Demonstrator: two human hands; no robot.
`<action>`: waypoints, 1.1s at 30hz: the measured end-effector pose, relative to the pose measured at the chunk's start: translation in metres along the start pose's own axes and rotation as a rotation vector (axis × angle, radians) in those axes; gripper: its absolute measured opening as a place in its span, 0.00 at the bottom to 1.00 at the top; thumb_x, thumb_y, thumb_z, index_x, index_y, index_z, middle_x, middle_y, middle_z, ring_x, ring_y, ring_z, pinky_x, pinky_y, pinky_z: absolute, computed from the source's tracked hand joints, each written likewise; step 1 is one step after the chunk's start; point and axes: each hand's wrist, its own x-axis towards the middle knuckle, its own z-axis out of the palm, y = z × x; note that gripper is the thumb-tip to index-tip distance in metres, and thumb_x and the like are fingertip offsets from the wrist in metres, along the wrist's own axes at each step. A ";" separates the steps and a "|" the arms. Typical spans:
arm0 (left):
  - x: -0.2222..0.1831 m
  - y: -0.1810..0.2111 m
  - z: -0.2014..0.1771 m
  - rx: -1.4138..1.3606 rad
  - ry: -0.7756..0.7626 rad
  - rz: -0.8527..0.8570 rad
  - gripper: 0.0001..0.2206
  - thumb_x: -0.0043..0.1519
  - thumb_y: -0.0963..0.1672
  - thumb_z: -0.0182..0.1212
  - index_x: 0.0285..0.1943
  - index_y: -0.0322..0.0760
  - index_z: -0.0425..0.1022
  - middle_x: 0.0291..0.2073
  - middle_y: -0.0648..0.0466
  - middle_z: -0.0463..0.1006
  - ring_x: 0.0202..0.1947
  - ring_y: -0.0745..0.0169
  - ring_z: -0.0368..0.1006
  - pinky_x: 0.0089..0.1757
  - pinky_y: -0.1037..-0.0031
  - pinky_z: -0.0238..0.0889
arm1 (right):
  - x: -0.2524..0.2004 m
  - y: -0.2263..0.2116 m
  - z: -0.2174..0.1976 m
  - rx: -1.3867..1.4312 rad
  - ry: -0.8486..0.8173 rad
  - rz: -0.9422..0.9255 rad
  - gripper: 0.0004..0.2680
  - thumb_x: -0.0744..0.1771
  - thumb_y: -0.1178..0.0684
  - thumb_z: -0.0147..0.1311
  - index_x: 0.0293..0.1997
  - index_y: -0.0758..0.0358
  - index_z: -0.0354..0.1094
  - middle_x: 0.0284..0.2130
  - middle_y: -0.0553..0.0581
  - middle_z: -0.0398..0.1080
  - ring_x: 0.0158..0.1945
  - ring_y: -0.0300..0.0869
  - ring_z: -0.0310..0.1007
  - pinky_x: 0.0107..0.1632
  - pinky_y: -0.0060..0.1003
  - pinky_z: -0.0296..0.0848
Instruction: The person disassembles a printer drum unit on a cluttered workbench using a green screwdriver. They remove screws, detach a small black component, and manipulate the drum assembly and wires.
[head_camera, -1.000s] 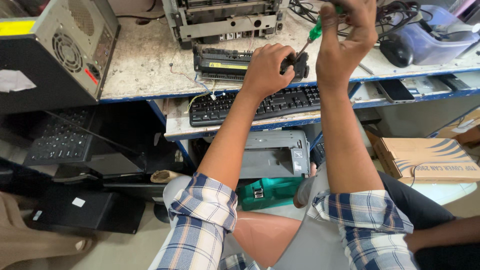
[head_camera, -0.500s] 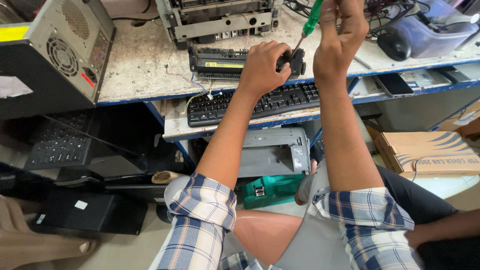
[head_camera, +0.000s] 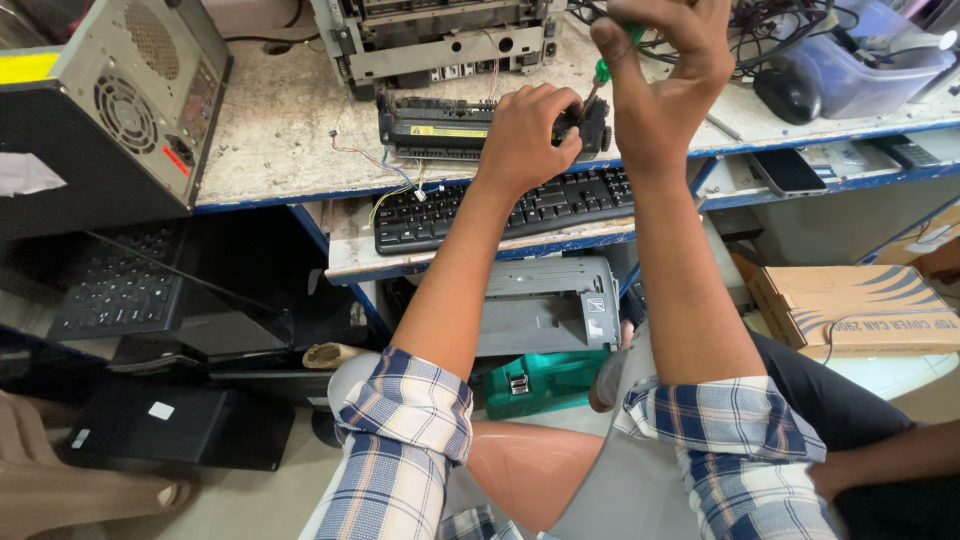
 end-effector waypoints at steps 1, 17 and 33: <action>0.000 0.000 0.000 0.003 -0.011 -0.012 0.10 0.53 0.44 0.67 0.42 0.41 0.77 0.35 0.54 0.78 0.43 0.50 0.73 0.51 0.57 0.61 | -0.002 0.003 0.000 -0.007 0.004 0.045 0.05 0.71 0.57 0.65 0.43 0.66 0.73 0.39 0.56 0.70 0.46 0.44 0.66 0.50 0.37 0.63; -0.001 0.001 -0.001 0.000 0.011 0.005 0.10 0.52 0.44 0.67 0.42 0.41 0.77 0.36 0.54 0.78 0.45 0.49 0.73 0.51 0.56 0.60 | 0.002 0.003 -0.004 -0.213 0.012 -0.004 0.06 0.72 0.60 0.64 0.52 0.67 0.71 0.46 0.58 0.67 0.52 0.50 0.65 0.53 0.41 0.64; 0.003 -0.002 0.000 0.014 -0.044 0.016 0.12 0.53 0.44 0.68 0.44 0.40 0.76 0.39 0.50 0.78 0.46 0.45 0.73 0.51 0.55 0.62 | 0.006 0.002 -0.011 -0.315 0.040 -0.096 0.14 0.61 0.54 0.81 0.46 0.58 0.78 0.40 0.56 0.66 0.48 0.49 0.65 0.51 0.43 0.64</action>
